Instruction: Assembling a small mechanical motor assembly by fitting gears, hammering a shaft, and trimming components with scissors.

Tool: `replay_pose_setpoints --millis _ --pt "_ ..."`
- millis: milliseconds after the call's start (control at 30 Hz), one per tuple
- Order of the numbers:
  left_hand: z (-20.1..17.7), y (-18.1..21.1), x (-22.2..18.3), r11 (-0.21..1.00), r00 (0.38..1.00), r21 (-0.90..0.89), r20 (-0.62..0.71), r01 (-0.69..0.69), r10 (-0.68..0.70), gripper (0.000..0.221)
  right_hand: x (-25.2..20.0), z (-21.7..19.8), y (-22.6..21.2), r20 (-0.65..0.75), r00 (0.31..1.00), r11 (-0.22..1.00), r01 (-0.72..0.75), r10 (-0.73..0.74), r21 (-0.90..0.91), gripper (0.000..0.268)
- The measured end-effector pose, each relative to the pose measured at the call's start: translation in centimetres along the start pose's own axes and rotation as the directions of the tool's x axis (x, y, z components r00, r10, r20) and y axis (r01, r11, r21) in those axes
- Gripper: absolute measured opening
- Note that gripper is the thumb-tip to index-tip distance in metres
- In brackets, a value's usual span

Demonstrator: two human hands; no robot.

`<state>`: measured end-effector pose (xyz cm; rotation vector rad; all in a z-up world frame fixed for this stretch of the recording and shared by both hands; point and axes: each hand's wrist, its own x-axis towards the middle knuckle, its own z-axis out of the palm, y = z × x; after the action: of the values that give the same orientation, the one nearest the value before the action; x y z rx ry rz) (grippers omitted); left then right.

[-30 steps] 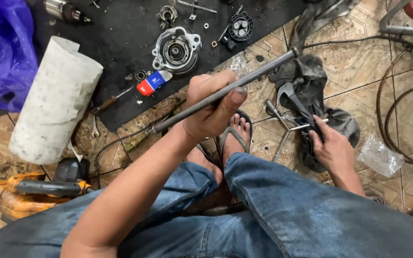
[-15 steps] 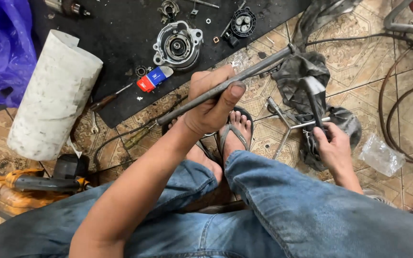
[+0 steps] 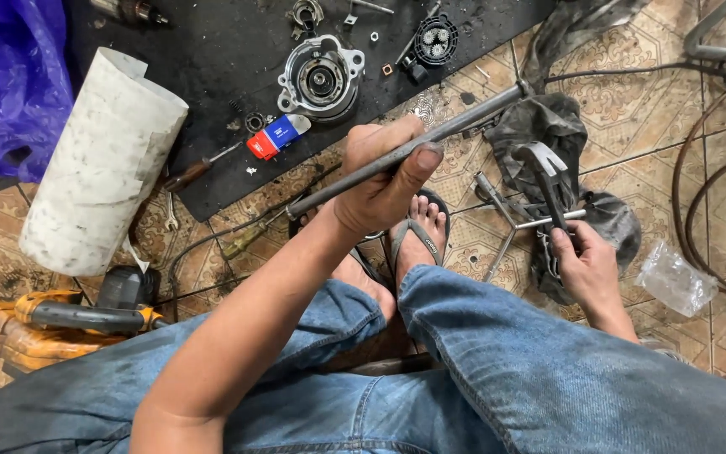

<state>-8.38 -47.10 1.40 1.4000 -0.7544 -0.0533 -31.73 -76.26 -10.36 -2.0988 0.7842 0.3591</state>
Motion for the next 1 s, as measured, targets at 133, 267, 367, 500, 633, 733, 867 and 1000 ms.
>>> replay_pose_setpoints --millis 133,267,367,500,633,733,867,1000 --pt "0.1 0.0 0.0 1.000 1.000 -0.012 0.007 0.022 -0.022 0.038 -0.1 -0.1 -0.3 -0.010 1.000 1.000 0.011 -0.011 -0.026 0.017" --pt "0.4 -0.2 0.0 0.999 1.000 -0.038 0.003 0.006 -0.006 0.036 0.0 -0.3 0.1 0.005 1.000 1.000 0.006 -0.006 0.002 0.018" --pt "0.5 -0.3 -0.1 1.000 1.000 -0.030 0.005 -0.004 0.004 0.037 0.0 -0.5 -0.1 -0.003 0.999 0.999 0.037 -0.037 0.011 0.016" --pt "0.5 -0.3 0.0 1.000 1.000 -0.027 0.013 -0.011 0.012 0.038 -0.2 -0.7 -0.3 -0.031 0.999 0.999 0.042 -0.041 0.019 0.017" --pt "0.6 -0.5 -0.1 1.000 1.000 -0.027 0.015 -0.015 0.016 0.042 -0.2 -0.9 -0.7 -0.032 0.999 0.999 0.037 -0.037 0.011 0.018" --pt "0.7 -0.7 0.0 0.999 0.999 -0.025 0.028 -0.020 0.021 0.043 -0.1 -1.2 -1.1 -0.013 0.999 0.999 0.038 -0.037 0.031 0.016" --pt "0.7 -0.9 0.1 0.999 0.996 -0.003 0.075 -0.044 0.044 0.041 0.1 -2.2 -1.8 0.019 0.999 0.994 0.040 -0.042 0.102 0.020" --pt "0.6 -1.0 -0.5 0.997 0.991 0.031 0.123 -0.065 0.060 0.038 -0.4 -4.6 -4.7 -0.044 0.981 0.969 0.195 -0.191 0.150 0.027"
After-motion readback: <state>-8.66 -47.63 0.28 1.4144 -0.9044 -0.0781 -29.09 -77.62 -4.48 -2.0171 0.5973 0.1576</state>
